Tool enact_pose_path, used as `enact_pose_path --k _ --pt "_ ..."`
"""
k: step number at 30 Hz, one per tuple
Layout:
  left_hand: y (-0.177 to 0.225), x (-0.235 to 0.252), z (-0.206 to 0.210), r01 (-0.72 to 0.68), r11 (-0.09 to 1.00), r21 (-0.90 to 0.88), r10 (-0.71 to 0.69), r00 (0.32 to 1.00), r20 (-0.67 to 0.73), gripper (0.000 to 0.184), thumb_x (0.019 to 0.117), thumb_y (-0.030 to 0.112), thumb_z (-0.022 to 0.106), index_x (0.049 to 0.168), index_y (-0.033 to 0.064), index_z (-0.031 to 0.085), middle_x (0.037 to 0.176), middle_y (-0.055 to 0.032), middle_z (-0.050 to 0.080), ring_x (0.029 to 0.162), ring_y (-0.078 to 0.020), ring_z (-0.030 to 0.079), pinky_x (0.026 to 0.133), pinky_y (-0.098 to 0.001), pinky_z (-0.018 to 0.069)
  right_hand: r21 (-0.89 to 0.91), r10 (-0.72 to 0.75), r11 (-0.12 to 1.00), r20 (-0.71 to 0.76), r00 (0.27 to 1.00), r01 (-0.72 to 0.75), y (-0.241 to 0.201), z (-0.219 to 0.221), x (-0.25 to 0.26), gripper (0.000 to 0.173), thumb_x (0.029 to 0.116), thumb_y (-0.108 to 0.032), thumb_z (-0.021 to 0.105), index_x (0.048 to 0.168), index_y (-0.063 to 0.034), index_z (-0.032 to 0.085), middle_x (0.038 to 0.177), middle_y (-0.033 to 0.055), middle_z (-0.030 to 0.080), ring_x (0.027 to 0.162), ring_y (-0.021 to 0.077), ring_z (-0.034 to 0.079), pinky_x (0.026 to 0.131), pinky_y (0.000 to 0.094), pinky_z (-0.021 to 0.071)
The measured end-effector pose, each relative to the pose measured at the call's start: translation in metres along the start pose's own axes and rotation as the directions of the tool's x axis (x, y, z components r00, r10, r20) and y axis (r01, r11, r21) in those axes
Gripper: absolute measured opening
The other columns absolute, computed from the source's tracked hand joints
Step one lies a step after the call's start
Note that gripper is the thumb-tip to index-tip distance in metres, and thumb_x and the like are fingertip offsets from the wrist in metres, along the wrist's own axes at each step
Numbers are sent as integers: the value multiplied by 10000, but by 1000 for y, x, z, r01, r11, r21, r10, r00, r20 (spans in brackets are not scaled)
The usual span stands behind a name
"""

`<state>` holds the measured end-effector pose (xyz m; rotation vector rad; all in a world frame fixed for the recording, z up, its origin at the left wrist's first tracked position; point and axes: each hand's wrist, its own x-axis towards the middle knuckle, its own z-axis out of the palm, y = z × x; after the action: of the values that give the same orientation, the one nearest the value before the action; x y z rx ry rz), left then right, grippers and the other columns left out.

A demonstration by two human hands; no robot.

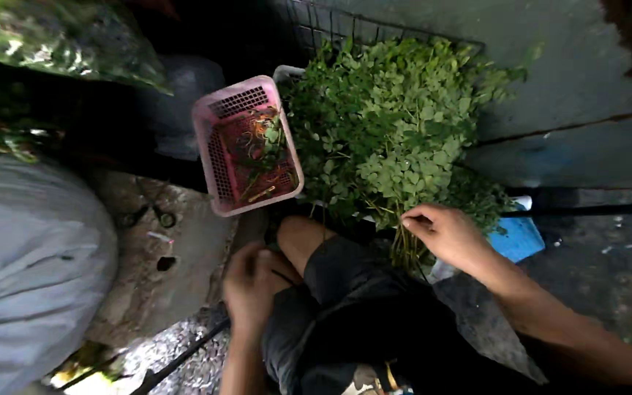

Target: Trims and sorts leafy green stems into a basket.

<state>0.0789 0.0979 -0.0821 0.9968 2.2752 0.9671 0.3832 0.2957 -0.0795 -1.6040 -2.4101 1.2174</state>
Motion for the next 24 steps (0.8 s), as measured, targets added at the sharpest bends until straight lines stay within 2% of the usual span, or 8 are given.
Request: enact_pose_path --k 2,6,8,10,13,16,19,24 --pt "22 11 46 -61 975 212 10 972 235 451 1014 373 630 1323 45 645 1197 -133 707 1065 -239 703 940 -457 579 -72 53 996 13 998 -52 -3 5 7 327 1051 -365 574 1186 -106 721 1186 123 703 1100 276 678 978 536 532" --pt "44 55 116 -139 821 554 -76 935 347 468 1039 452 533 1314 98 666 1221 -157 706 1178 -340 659 1028 -551 500 -154 35 988 165 986 -10 -25 19 9 388 1046 -431 550 1211 -122 718 1227 109 693 1151 269 660 1012 515 517" --pt "62 57 104 -98 888 449 -70 937 341 396 1078 376 463 1255 101 686 1139 -134 733 1072 -307 711 946 -525 556 -133 8 991 156 988 13 -34 14 3 374 1043 -423 562 1202 -125 722 1225 100 693 1136 251 666 1003 492 528" --pt "81 39 74 -205 939 275 147 965 218 370 1062 373 509 1131 85 732 955 -95 750 855 -257 736 772 -490 600 -48 -35 998 67 997 38 -39 7 -4 344 1032 -396 592 1157 -108 733 1143 98 714 1029 229 698 930 463 570" --pt "105 15 42 -446 884 139 452 892 -12 336 1049 349 530 1024 89 742 783 -13 703 628 -123 662 547 -338 563 24 -28 999 56 998 27 -42 -1 -5 323 1019 -357 622 1137 -79 738 1086 120 725 961 247 710 889 476 582" --pt "110 20 45 -600 799 33 599 792 -120 311 1048 254 502 1016 48 732 781 -17 700 638 -73 651 567 -243 555 53 -12 999 112 994 6 -47 1 11 324 1030 -364 606 1170 -99 730 1139 102 718 1027 222 702 945 455 569" --pt "94 41 76 -649 757 -70 632 755 -174 291 1042 245 535 1013 31 730 800 -44 703 693 -90 670 646 -245 581 221 -150 961 -77 986 163 -60 -1 29 261 1030 -273 602 1153 -76 721 1081 65 727 940 118 703 863 325 597" --pt "79 75 103 -693 710 -125 655 715 -244 311 1053 285 538 1002 40 723 780 -59 678 693 -125 657 662 -273 576 600 -311 664 -320 895 446 -103 -7 59 315 1050 -233 571 1285 -26 604 1180 5 696 1064 80 675 935 277 582"
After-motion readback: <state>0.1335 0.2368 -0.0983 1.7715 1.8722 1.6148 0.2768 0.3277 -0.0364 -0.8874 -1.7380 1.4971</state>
